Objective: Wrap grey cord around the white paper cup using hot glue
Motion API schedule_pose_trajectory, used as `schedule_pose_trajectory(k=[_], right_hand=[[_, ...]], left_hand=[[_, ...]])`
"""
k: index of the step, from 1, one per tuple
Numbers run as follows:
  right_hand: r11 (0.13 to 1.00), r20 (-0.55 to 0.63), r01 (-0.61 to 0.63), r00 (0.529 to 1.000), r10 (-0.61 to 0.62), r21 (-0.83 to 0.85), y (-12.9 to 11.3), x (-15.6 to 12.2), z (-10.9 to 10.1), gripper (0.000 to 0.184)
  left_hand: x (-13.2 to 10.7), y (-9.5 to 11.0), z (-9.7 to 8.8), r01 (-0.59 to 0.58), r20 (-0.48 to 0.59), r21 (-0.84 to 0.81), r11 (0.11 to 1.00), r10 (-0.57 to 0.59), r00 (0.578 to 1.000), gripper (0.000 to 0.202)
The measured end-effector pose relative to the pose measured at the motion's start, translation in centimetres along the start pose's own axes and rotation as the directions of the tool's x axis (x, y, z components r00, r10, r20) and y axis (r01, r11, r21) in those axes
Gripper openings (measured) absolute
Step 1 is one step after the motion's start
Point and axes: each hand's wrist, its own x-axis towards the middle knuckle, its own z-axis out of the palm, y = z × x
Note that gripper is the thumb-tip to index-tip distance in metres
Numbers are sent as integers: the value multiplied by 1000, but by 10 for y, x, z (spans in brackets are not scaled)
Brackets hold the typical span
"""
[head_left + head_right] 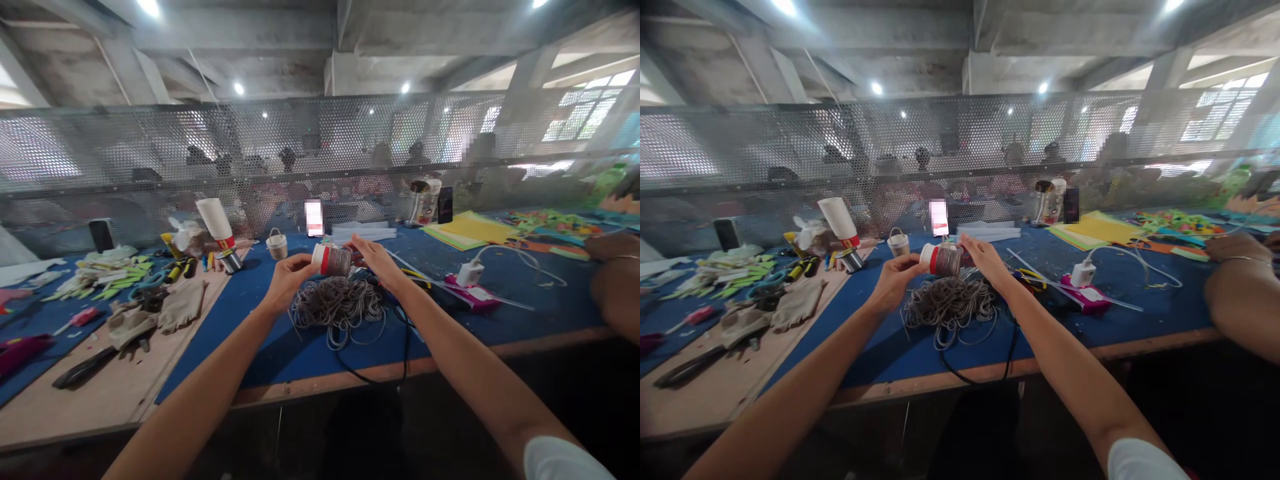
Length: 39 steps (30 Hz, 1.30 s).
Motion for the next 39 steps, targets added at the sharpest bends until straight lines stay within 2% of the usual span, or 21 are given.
schedule_pose_trajectory(k=[2, 4, 9, 16, 19, 23, 27, 39], right_hand=[[999, 80, -31, 996, 30, 18, -2, -4, 1, 55], [1000, 123, -9, 992, 11, -22, -1, -5, 3, 54], [988, 112, 137, 985, -130, -65, 4, -4, 6, 52], [967, 124, 220, 971, -204, -130, 6, -8, 9, 53], [946, 86, 282, 959, -271, -159, 5, -9, 11, 48], [921, -10, 348, 935, -355, -175, 1, -8, 12, 29], [925, -73, 342, 931, -357, -163, -3, -9, 11, 16], [944, -96, 312, 942, -322, -102, -7, -11, 11, 19]], left_hand=[[1, -1, -1, -9, -15, 0, 1000, 9, 1000, 18], [1, -1, -1, -11, -21, 3, 1000, 11, 1000, 19], [1, 0, -1, 33, -26, -39, 999, -35, 999, 26], [4, -1, -5, 85, -62, -37, 996, -87, 994, 31], [3, 0, -5, 84, -55, -13, 996, -84, 995, 31], [1, 0, -2, 50, -29, 24, 998, -49, 998, 26], [-2, 1, 1, 60, -4, 65, 996, -60, 998, 24], [-4, 7, 6, 67, 60, 108, 992, -74, 995, 23]])
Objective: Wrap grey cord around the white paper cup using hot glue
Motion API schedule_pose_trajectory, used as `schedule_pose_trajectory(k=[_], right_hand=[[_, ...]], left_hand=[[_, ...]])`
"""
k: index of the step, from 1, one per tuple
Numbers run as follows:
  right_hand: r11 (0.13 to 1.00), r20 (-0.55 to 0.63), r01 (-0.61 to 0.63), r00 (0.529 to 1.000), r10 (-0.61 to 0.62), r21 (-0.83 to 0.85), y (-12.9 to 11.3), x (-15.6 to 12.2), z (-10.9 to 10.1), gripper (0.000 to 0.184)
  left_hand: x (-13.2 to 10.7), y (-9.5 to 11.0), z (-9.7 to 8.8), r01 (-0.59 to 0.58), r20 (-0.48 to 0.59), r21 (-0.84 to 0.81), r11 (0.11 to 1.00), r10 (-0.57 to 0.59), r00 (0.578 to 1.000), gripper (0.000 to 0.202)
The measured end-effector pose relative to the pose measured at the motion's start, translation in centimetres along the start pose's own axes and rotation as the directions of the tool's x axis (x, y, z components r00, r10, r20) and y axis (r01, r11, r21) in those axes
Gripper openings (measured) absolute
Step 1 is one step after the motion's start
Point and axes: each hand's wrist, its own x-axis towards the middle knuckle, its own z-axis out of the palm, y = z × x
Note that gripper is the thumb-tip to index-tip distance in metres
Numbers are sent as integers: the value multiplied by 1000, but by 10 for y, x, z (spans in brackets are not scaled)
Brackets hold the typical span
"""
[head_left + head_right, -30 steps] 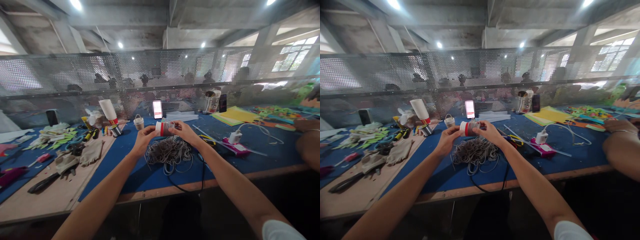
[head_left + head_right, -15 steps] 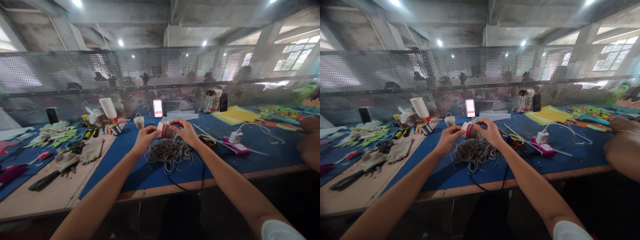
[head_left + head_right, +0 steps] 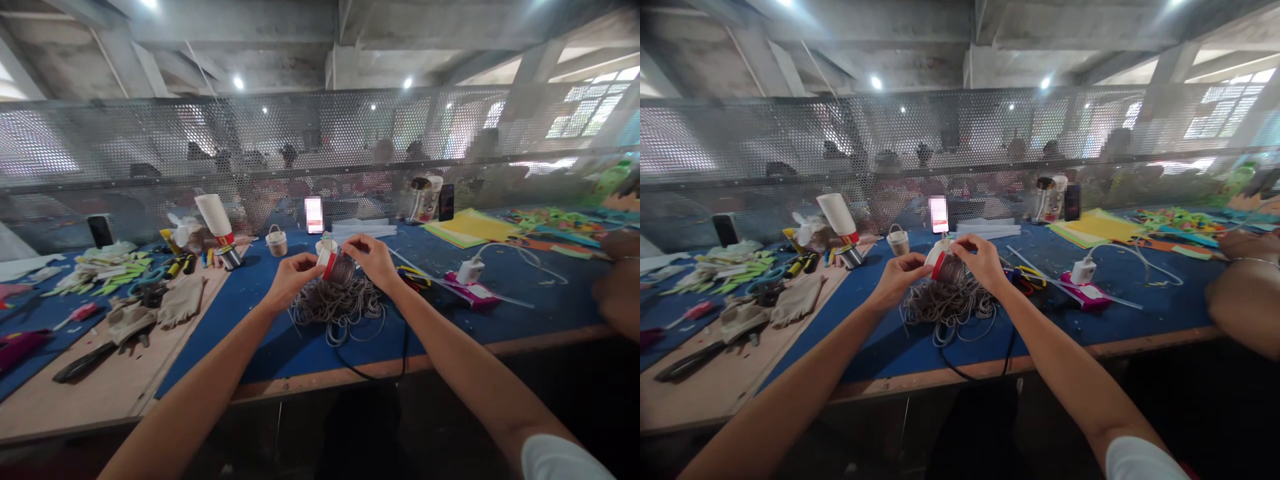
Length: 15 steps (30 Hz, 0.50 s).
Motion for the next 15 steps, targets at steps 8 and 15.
schedule_pose_trajectory(k=[8, 15], right_hand=[[999, -17, 10, 1000, -11, -50, 3, -1, 1, 15], [995, 1, -16, 1000, 16, -101, 6, -1, 2, 15]], left_hand=[[-1, 3, 1, 5, 12, 0, 1000, -5, 1000, 23], [-2, 4, 2, 0, 22, -13, 1000, 0, 1000, 21]])
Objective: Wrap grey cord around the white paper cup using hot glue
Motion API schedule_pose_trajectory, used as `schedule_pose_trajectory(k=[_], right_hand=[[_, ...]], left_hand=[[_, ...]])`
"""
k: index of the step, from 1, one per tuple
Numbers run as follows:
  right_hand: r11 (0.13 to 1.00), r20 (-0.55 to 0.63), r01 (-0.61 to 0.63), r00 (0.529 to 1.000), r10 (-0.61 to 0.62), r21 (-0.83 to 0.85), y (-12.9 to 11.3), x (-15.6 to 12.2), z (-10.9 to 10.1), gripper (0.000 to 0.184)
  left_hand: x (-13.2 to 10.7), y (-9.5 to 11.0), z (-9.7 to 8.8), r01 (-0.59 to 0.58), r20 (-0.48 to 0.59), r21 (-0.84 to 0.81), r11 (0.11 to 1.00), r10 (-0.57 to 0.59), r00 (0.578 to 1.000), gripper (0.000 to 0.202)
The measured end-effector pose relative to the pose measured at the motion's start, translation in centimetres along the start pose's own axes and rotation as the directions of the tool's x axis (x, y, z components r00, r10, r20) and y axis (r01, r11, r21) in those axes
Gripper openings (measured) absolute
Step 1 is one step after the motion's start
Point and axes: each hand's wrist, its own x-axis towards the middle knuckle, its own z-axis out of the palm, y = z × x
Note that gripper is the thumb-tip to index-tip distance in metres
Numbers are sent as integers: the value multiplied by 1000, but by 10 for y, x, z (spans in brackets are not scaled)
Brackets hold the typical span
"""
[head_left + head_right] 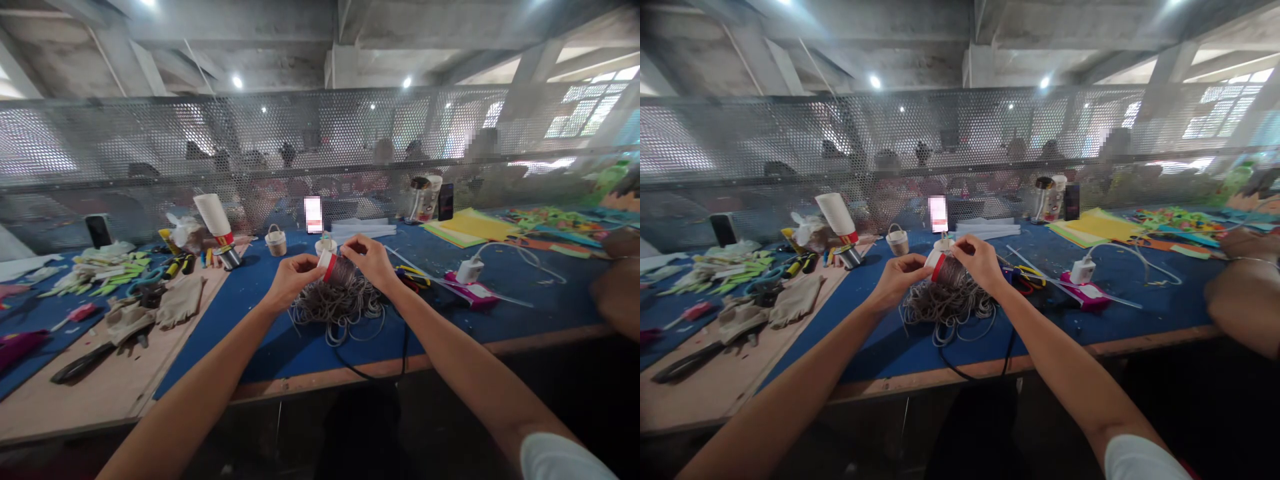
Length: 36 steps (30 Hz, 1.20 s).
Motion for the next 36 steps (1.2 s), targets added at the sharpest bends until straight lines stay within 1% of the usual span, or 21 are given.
schedule_pose_trajectory(k=[9, 12, 14, 17, 21, 24, 26, 28, 29, 30, 32, 34, 36], right_hand=[[1000, 26, -10, 1000, 11, -28, 7, 1, 3, 15], [1000, 21, -27, 999, 27, -16, 10, 3, 1, 16], [1000, -3, -22, 1000, 22, 1, 9, 3, -1, 18], [1000, -39, 15, 999, -15, 19, 3, 2, -4, 22], [995, -2, 93, 996, -93, 22, -12, -4, -6, 26], [981, -24, 190, 981, -191, -46, -20, -9, -9, 26], [970, -74, 204, 974, -215, -132, -21, -13, -16, 26], [960, -122, 157, 974, -188, -231, -17, -20, -28, 25], [951, -140, 113, 977, -159, -287, -14, -24, -35, 24], [937, -162, 58, 980, -120, -345, -9, -30, -44, 24], [888, -195, -96, 981, 7, -449, 0, -41, -63, 24], [777, -237, -259, 961, 145, -574, 10, -53, -81, 25], [639, -220, -359, 932, 289, -681, 19, -64, -96, 30]], left_hand=[[0, -4, 0, 23, 12, -20, 1000, -22, 1000, 21], [0, -4, 0, 25, -1, -22, 999, -25, 1000, 21], [1, -4, 0, 13, -26, -19, 1000, -13, 1000, 21], [4, -6, -2, -10, -85, -33, 999, 7, 996, 22], [7, -9, -5, -15, -160, -37, 999, 9, 987, 24], [8, -11, -8, -42, -192, -26, 999, 36, 981, 27], [9, -13, -9, -58, -202, -11, 998, 55, 978, 28], [9, -14, -10, -72, -219, 6, 997, 72, 973, 28], [9, -14, -10, -82, -225, 19, 996, 85, 971, 28], [9, -14, -11, -95, -229, 38, 995, 101, 968, 27], [10, -15, -11, -123, -232, 92, 988, 142, 962, 25], [10, -15, -11, -140, -250, 142, 980, 172, 953, 26], [11, -16, -10, -143, -259, 156, 977, 180, 949, 26]])
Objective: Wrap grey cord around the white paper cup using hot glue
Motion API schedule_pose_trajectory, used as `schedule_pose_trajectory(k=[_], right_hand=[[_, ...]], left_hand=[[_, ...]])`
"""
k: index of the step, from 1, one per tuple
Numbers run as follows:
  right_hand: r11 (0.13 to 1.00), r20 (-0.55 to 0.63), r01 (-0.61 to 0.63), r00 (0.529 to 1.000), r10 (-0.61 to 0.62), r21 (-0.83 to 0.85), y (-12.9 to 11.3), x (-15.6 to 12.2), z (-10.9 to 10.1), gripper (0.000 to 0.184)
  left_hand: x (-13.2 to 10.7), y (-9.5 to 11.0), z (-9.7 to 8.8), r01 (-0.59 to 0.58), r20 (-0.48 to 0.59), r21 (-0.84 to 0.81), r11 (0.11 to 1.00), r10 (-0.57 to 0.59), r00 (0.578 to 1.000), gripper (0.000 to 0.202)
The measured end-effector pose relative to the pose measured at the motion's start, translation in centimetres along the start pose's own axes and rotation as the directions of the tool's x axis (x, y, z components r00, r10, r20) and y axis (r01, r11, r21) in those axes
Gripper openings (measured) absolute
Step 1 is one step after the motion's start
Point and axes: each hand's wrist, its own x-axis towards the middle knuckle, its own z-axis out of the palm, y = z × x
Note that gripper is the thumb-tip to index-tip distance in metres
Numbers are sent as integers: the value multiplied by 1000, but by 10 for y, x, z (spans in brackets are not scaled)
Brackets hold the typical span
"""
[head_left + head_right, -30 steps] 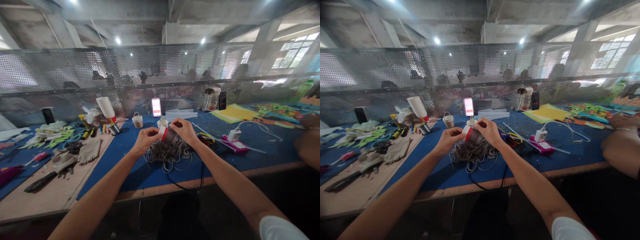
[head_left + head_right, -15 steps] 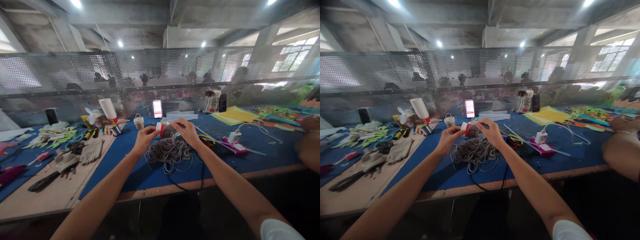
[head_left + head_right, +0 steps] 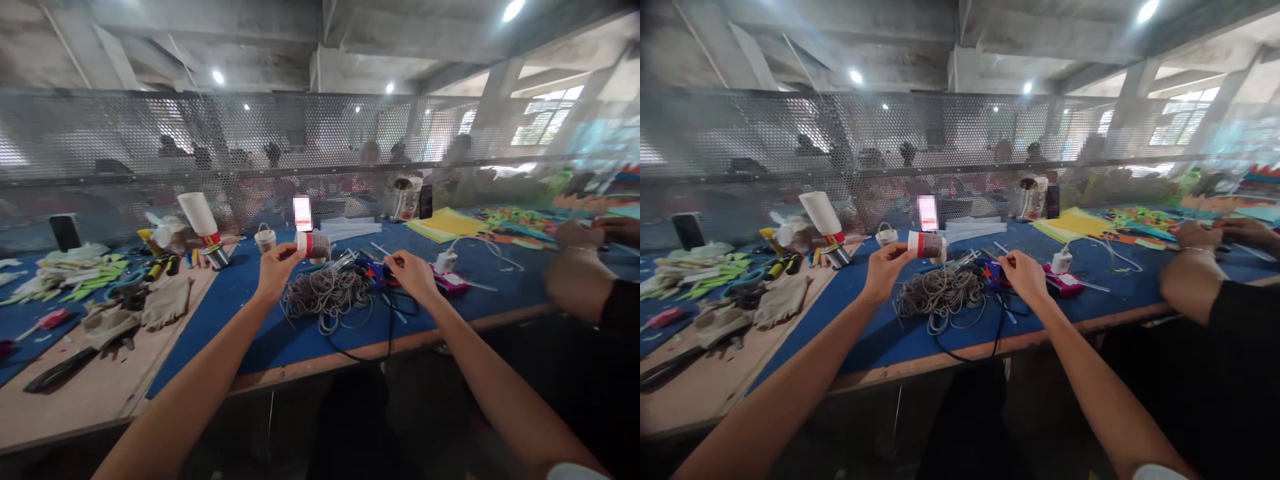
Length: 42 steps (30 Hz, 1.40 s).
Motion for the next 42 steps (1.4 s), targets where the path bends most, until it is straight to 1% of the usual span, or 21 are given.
schedule_pose_trajectory(k=[2, 4, 7, 10, 13, 15, 18, 24, 26, 28, 29, 30, 31, 32, 33, 34, 35, 37, 39, 41, 42], right_hand=[[990, 110, -64, 991, 77, -123, 12, -3, -1, 38], [976, 178, -99, 975, 135, -195, 15, -5, 0, 44], [963, 231, -116, 957, 173, -241, 7, -2, 5, 55], [957, 295, -86, 940, 170, -278, -5, 6, 9, 65], [941, 345, -65, 920, 184, -331, -12, 14, 12, 69], [935, 355, -70, 913, 200, -347, -13, 17, 14, 68], [939, 328, -89, 923, 204, -333, -13, 17, 17, 59], [954, 191, -180, 955, 228, -238, -12, 7, 13, 48], [970, 105, -216, 968, 228, -112, -13, 3, 12, 45], [959, 36, -229, 973, 226, 168, -17, -2, 12, 42], [905, 33, -223, 973, 227, 362, -20, -5, 12, 41], [788, 52, -216, 972, 228, 577, -25, -8, 12, 40], [612, 108, -221, 970, 217, 760, -29, -10, 12, 40], [429, 189, -249, 966, 179, 868, -35, -13, 12, 40], [287, 241, -276, 959, 150, 918, -41, -15, 12, 40], [180, 276, -296, 953, 129, 938, -47, -16, 12, 39], [105, 298, -308, 950, 97, 946, -52, -17, 12, 37], [41, 308, -308, 951, 5, 951, -63, -16, 10, 35], [62, 284, -278, 953, -107, 958, -74, -13, 8, 34], [165, 217, -188, 960, -175, 968, -84, -9, 6, 34], [252, 166, -116, 969, -185, 961, -88, -7, 5, 34]], left_hand=[[0, -1, 1, 2, -26, -27, 1000, -3, 1000, 27], [0, -2, 3, -14, -18, -34, 999, 13, 1000, 27], [-1, -3, 4, -24, -18, -23, 999, 24, 1000, 26], [-2, -3, 5, -12, -23, -15, 1000, 12, 1000, 26], [-3, -4, 5, -6, -13, -14, 1000, 6, 1000, 25], [-3, -5, 5, -1, -10, -20, 1000, 1, 1000, 24], [-2, -5, 5, 11, -11, -48, 999, -11, 1000, 24], [-4, 3, 4, 46, -7, -103, 994, -47, 999, 23], [-4, 5, 4, 66, -9, -132, 989, -67, 998, 23], [-4, 6, 4, 81, -11, -151, 985, -84, 996, 24], [-4, 7, 4, 87, -9, -158, 984, -90, 996, 24], [-4, 7, 4, 91, -6, -165, 982, -93, 996, 25], [-4, 7, 4, 95, -1, -173, 980, -96, 995, 25], [-4, 7, 5, 96, 4, -183, 978, -97, 995, 25], [-4, 7, 5, 95, 8, -195, 976, -96, 995, 24], [-4, 7, 5, 93, 14, -205, 974, -93, 996, 24], [-4, 6, 5, 92, 19, -213, 973, -90, 996, 22], [-5, 6, 5, 90, 31, -219, 972, -86, 996, 21], [-5, 5, 4, 93, 34, -206, 974, -88, 996, 21], [-4, 4, 2, 90, 23, -180, 980, -87, 996, 20], [-4, 4, 2, 83, 16, -164, 983, -81, 997, 20]])
